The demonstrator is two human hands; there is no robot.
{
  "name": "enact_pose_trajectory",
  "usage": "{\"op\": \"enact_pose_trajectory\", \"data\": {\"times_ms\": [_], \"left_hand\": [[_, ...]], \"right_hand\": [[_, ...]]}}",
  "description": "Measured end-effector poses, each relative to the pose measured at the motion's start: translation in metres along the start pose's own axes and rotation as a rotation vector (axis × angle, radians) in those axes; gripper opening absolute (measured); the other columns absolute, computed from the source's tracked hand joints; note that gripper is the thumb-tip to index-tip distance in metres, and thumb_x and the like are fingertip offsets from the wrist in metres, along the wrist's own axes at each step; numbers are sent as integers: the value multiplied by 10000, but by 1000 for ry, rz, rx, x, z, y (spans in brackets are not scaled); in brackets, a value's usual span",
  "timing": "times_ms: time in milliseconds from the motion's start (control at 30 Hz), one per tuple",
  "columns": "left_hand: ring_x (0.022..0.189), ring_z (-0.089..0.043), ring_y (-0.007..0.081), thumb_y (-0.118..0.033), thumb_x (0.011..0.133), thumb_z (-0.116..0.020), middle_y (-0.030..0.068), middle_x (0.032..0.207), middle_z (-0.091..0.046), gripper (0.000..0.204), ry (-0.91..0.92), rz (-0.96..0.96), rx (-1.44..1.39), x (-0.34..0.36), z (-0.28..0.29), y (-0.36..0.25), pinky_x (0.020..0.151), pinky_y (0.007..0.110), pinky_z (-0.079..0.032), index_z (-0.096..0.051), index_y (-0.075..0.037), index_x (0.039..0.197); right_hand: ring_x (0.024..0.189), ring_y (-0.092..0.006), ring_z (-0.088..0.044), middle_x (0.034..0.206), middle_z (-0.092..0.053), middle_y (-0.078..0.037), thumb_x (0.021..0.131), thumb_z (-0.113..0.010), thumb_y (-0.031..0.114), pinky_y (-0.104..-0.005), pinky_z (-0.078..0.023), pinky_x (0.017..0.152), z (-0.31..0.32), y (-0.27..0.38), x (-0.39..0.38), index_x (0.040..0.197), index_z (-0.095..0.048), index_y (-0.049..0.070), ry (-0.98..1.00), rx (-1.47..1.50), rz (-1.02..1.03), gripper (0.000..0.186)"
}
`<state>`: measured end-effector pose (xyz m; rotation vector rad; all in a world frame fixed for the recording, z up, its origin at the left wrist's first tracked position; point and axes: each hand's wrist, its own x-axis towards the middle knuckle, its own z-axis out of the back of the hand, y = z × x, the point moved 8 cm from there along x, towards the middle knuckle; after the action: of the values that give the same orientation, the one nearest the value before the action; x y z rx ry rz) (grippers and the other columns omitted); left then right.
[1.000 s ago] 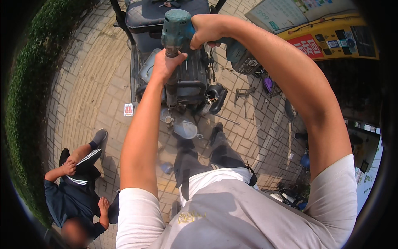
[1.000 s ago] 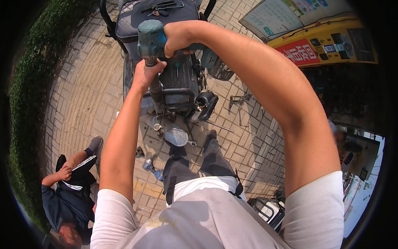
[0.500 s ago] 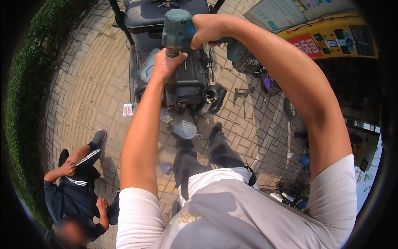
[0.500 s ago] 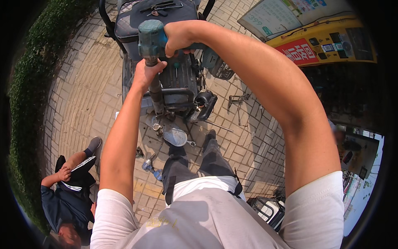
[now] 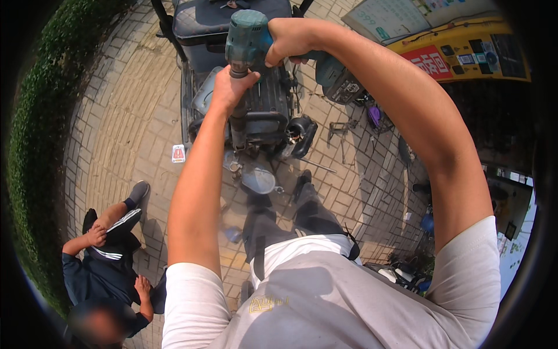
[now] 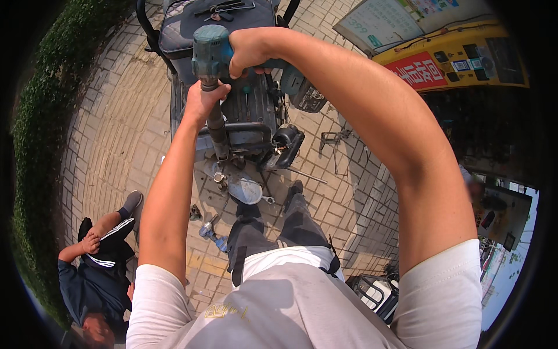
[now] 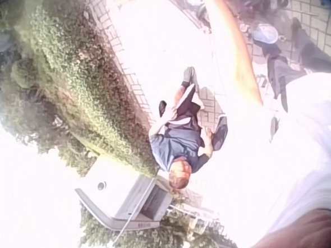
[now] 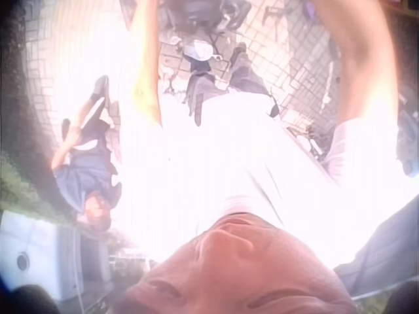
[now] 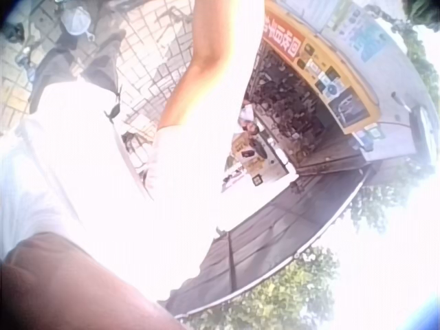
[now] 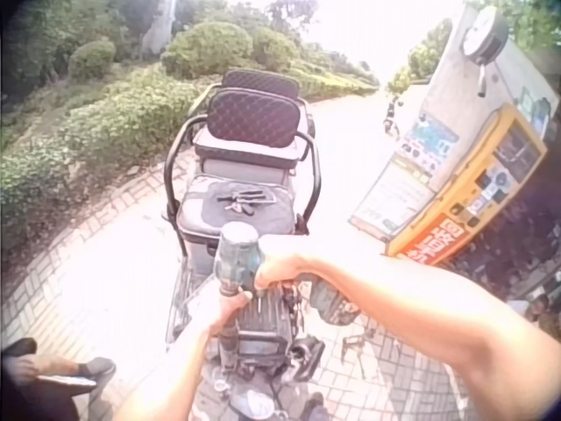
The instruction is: The person uses a cordless impact wrench to remove bolts from the handlebar stem of a scooter. They then use a wrench to loosen a nut and remove a metal tube from the stem. The removed parts are placed on the ground.
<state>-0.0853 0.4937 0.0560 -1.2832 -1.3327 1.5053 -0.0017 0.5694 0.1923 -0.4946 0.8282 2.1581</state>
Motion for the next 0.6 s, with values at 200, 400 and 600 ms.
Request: {"op": "enact_pose_trajectory", "data": {"times_ms": [200,400,600], "left_hand": [[671,-550,112,-200,753,-746,13,720,-606,199,-6,23,29,0,1,1,647,272,-425,-611,-64,802],[671,-550,117,-211,754,-738,15,714,-605,197,2,10,30,-2,2,-1,647,276,-422,-617,-60,786],[673,-550,116,-209,755,-736,16,709,-605,196,6,5,42,-2,1,-1,654,274,-421,-612,-59,776]], "right_hand": [[489,-180,-549,650,-602,-81,681,-708,157,-321,-476,421,-1,-2,8,708,-647,-26,18,-25,-15,194],[447,-162,-553,639,-632,-96,693,-720,174,-300,-453,425,-2,1,3,727,-655,-59,21,43,23,244],[447,-164,-552,627,-625,-94,692,-726,183,-300,-450,433,0,0,2,720,-652,-54,25,-15,-5,251]]}}
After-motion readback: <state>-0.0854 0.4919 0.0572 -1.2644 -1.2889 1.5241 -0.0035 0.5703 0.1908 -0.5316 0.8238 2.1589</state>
